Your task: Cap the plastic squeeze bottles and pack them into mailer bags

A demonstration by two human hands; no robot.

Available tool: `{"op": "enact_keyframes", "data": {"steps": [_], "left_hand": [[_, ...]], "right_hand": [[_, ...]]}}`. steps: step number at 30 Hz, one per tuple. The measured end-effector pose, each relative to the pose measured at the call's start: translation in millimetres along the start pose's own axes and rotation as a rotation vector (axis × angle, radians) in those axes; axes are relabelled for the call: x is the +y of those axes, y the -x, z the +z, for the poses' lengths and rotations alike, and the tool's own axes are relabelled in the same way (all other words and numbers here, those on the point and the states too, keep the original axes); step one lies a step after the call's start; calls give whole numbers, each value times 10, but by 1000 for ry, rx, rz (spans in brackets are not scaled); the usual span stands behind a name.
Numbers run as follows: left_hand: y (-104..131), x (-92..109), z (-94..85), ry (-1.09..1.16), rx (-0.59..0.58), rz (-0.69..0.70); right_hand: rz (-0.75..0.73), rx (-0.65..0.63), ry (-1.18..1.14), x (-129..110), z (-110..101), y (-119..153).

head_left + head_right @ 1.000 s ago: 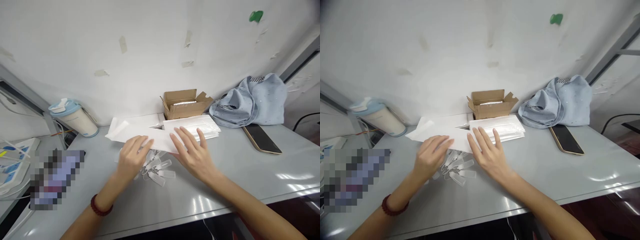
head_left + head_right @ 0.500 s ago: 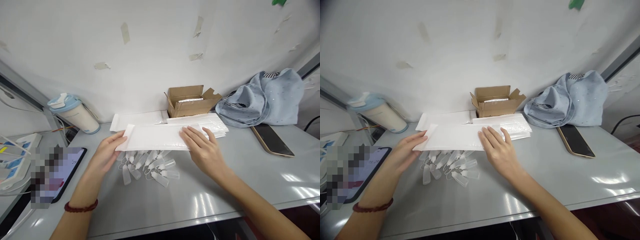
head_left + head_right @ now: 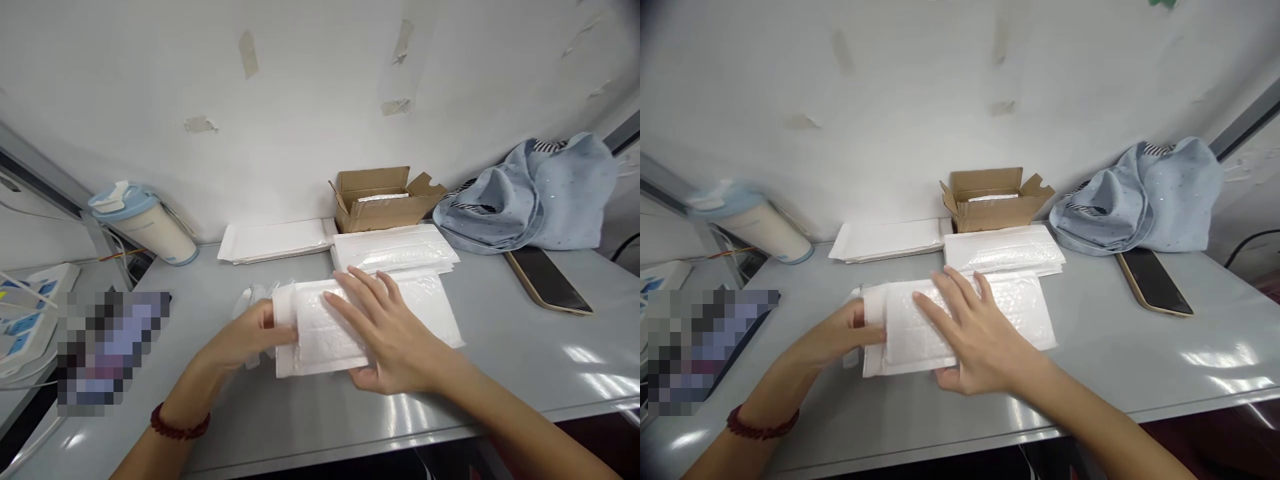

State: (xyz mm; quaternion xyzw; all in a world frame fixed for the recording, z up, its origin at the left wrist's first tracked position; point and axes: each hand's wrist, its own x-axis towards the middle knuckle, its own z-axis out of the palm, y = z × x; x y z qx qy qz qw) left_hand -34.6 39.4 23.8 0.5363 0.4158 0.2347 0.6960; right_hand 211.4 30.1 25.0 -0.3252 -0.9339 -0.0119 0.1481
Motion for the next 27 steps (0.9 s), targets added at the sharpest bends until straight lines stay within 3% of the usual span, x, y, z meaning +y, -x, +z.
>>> {"op": "enact_keyframes", "data": {"steps": [3,5,10,12,15,20,25,27], "left_hand": [[-33,-31,127,9,-91,9],[-55,-51,195,-9,-64,18],[-84,-58,333,-221,227,-38],[-83,-45,358,-255,287,-52],[-64,-9,314,-259,309,-48],[27,78,102,-384,449,-15],[75,45,115,-640,207,-66],[50,-6,185,-719,187,-65]], "right_hand": [[-21,-61,-104,-67,-18,-4],[-24,-62,-151,-78,-31,-5],[28,-15,-165,-29,-4,5],[38,-13,-166,9,20,9],[40,-9,-163,92,25,9],[134,-32,-166,274,-94,26],[179,-166,-301,392,-184,64],[196,-176,-283,407,-176,69]]}}
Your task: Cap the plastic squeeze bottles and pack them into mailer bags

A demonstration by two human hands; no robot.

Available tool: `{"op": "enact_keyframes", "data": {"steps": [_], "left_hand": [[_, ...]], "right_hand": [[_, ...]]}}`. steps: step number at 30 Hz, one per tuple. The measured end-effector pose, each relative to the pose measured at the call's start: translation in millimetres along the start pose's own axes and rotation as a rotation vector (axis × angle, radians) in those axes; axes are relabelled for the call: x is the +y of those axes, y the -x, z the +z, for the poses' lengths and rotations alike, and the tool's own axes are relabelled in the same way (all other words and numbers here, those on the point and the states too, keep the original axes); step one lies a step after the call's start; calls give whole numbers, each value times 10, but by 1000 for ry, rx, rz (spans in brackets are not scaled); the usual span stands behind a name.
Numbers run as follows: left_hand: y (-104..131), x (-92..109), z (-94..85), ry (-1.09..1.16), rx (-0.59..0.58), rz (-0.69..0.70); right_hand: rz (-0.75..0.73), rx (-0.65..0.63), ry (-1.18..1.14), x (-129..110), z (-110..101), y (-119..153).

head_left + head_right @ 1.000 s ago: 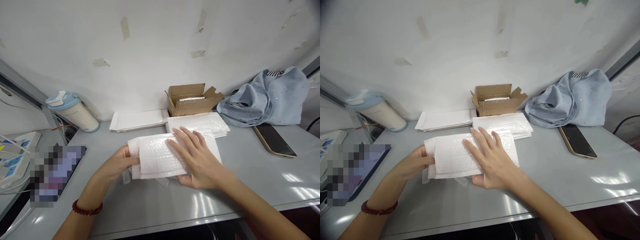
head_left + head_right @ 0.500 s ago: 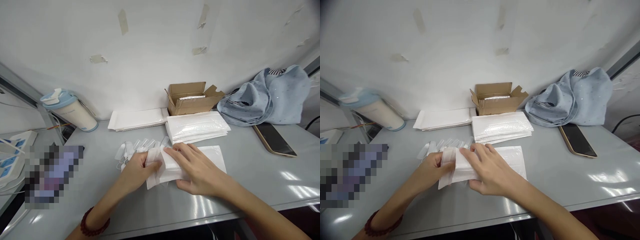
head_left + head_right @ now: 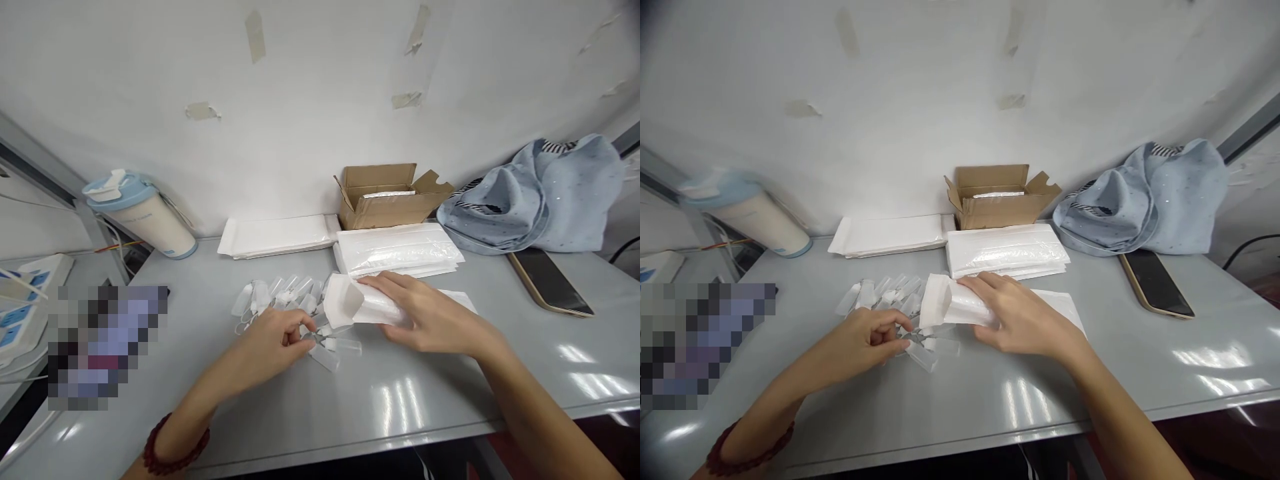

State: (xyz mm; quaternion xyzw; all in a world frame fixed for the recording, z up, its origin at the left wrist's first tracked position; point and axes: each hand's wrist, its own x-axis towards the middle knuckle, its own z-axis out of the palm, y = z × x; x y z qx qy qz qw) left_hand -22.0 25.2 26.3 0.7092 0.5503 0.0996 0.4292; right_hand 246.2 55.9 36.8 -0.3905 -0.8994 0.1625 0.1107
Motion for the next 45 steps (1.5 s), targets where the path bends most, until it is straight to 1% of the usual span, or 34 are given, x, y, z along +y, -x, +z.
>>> {"op": "enact_keyframes", "data": {"steps": [3,6,13,16,18,20,22,25,28,30,32,34,41,43,45], "left_hand": [[-43,6,128,-95,89,-12],[-85,-12,208,-116,152,-28],[-141,-83,291,-87,239,-64],[-149,-73,300,-54,238,-63],[-140,-40,277,-24,220,-54],[-116,-2,216,17,202,-45],[-82,18,113,97,182,-55],[-27,3,-85,255,164,-116],[19,-19,-240,322,227,-113],[46,-13,-282,350,296,-91],[74,10,-278,357,347,-62],[100,37,-248,348,352,-27],[117,105,-150,332,198,29],[100,120,-123,335,186,50],[79,128,-89,331,202,78]], "right_hand": [[14,4,34,12,29,-6],[3,20,57,18,51,-8],[10,10,76,14,44,3],[24,-6,79,12,35,3],[24,-9,83,14,34,2],[21,-6,88,17,34,-1],[26,-11,92,18,37,-5],[42,-24,97,14,37,-9],[49,-36,98,8,30,-8],[51,-47,96,5,21,-7],[49,-55,99,1,15,-8],[45,-57,109,-7,16,-13],[8,-116,113,-90,75,-47],[-21,-123,112,-121,101,-58],[-54,-122,113,-149,128,-66]]}}
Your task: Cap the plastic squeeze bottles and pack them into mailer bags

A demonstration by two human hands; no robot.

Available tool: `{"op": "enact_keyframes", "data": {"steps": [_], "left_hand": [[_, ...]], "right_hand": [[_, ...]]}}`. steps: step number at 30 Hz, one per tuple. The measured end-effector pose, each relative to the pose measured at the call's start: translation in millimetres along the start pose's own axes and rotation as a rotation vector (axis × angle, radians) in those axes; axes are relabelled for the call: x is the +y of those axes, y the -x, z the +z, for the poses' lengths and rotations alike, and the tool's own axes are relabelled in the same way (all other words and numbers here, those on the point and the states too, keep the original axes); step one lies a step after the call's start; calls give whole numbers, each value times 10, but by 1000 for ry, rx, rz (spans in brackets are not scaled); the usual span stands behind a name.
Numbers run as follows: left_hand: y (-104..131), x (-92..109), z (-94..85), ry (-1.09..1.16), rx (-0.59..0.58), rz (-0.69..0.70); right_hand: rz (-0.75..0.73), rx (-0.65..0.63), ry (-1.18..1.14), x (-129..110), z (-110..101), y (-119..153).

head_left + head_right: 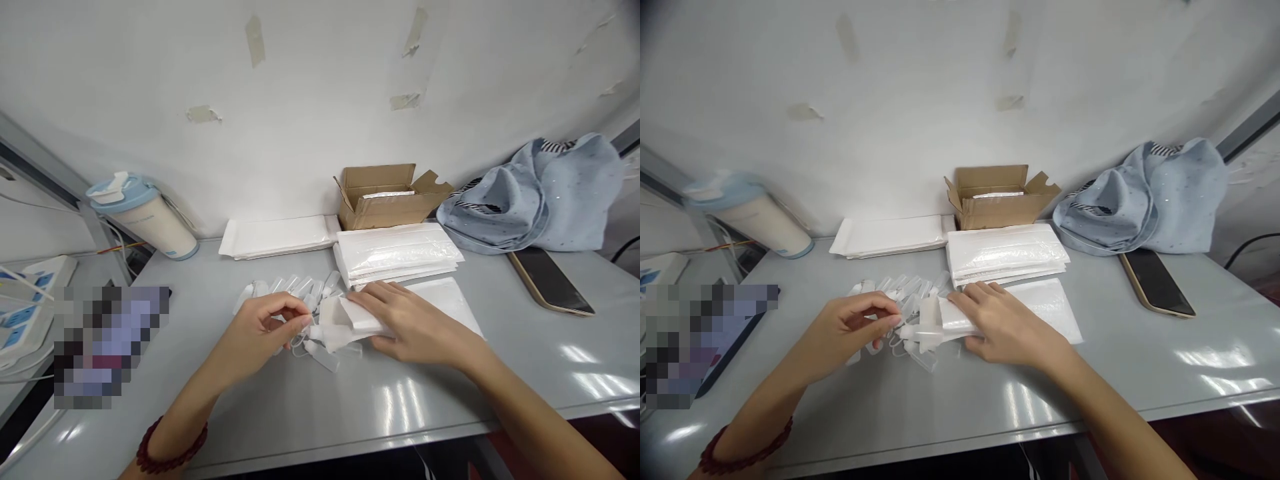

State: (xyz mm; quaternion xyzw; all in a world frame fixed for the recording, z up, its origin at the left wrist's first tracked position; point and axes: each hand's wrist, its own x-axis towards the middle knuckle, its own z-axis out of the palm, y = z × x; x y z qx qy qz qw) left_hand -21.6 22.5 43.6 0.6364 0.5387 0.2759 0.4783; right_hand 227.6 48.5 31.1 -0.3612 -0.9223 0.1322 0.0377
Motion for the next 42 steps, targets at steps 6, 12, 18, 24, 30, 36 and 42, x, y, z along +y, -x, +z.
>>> {"op": "enact_keyframes", "data": {"steps": [6,12,18,24,30,36,42], "left_hand": [[-30,-67,33,-8,77,122],[-34,-93,0,-92,156,170],[-48,-123,204,-122,130,225],[-42,-167,398,-96,46,290],[-40,-109,285,-73,101,240],[-38,-114,132,-195,70,84],[-44,-176,239,-508,-161,51]], "right_hand": [[-48,5,-15,-50,40,-11],[-43,57,-5,-23,42,-9],[-50,77,8,-42,68,-27],[-102,77,-6,-115,161,-59],[-64,140,-3,-51,124,-36],[-4,248,27,96,44,-8],[6,248,49,111,62,-5]]}}
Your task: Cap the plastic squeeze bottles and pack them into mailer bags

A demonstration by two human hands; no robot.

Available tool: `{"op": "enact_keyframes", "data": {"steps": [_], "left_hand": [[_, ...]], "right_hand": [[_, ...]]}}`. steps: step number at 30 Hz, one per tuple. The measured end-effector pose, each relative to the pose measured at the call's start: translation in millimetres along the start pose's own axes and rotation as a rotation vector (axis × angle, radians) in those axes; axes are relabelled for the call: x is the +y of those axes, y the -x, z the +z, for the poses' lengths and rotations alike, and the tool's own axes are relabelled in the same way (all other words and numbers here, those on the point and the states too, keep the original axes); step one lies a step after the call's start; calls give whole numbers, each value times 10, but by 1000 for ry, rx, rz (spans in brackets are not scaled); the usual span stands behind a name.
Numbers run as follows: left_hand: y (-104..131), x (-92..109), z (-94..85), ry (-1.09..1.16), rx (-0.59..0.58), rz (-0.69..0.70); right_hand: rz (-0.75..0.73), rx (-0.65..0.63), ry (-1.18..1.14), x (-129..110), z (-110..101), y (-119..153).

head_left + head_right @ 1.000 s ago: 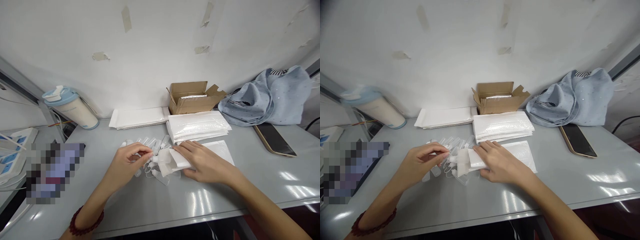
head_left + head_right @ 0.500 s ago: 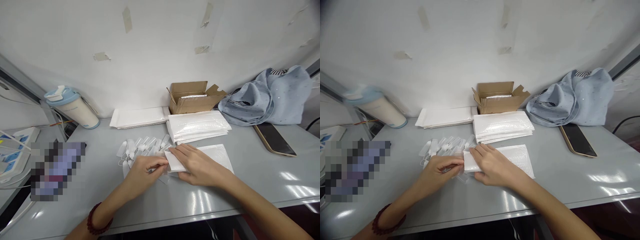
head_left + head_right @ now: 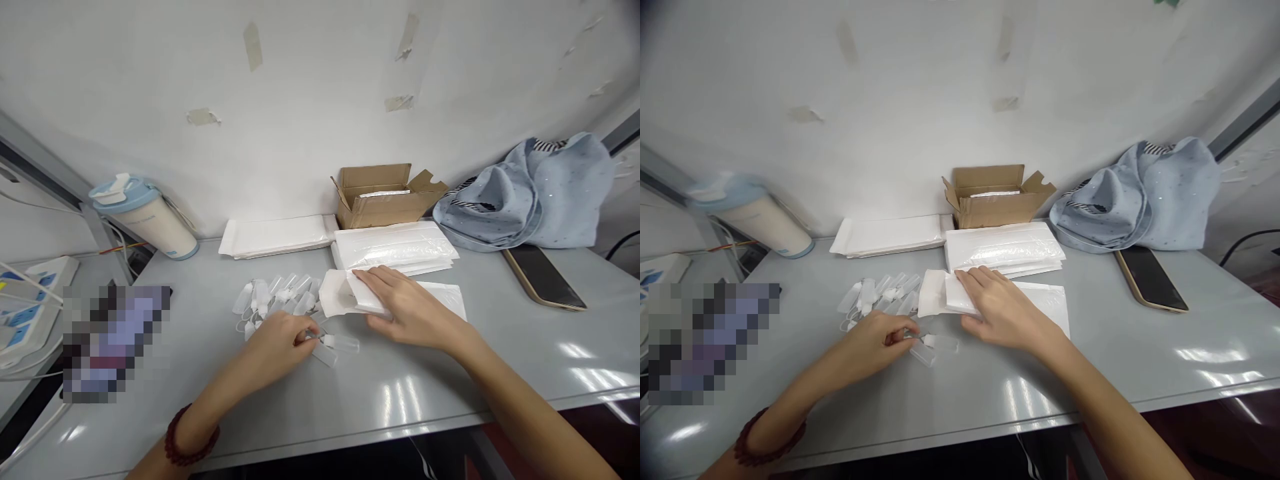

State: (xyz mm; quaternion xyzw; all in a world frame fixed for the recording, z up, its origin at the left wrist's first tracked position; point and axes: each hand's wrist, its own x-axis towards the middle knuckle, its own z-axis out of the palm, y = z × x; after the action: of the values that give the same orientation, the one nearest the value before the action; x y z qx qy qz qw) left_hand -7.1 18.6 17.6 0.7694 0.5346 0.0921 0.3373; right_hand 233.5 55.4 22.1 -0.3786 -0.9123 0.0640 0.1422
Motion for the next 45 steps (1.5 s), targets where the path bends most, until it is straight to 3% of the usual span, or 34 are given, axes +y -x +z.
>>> {"op": "enact_keyframes", "data": {"steps": [18,22,25,29,34,39,45], "left_hand": [[-42,-1,120,-105,-29,14],[30,39,-22,-62,-51,52],[115,35,-211,136,-84,52],[171,-19,-387,336,74,64],[121,-42,-382,337,284,-55],[50,-11,-271,287,271,-68],[-27,-42,-109,274,265,51]], "right_hand": [[-9,-60,11,-49,2,2],[-4,-52,6,-37,2,9],[1,-45,3,-35,-1,9],[5,-69,-8,-56,-6,2],[3,-91,-26,-88,-11,-1],[-8,-83,-56,-112,-10,-9],[-32,-109,-52,-148,0,-10]]}}
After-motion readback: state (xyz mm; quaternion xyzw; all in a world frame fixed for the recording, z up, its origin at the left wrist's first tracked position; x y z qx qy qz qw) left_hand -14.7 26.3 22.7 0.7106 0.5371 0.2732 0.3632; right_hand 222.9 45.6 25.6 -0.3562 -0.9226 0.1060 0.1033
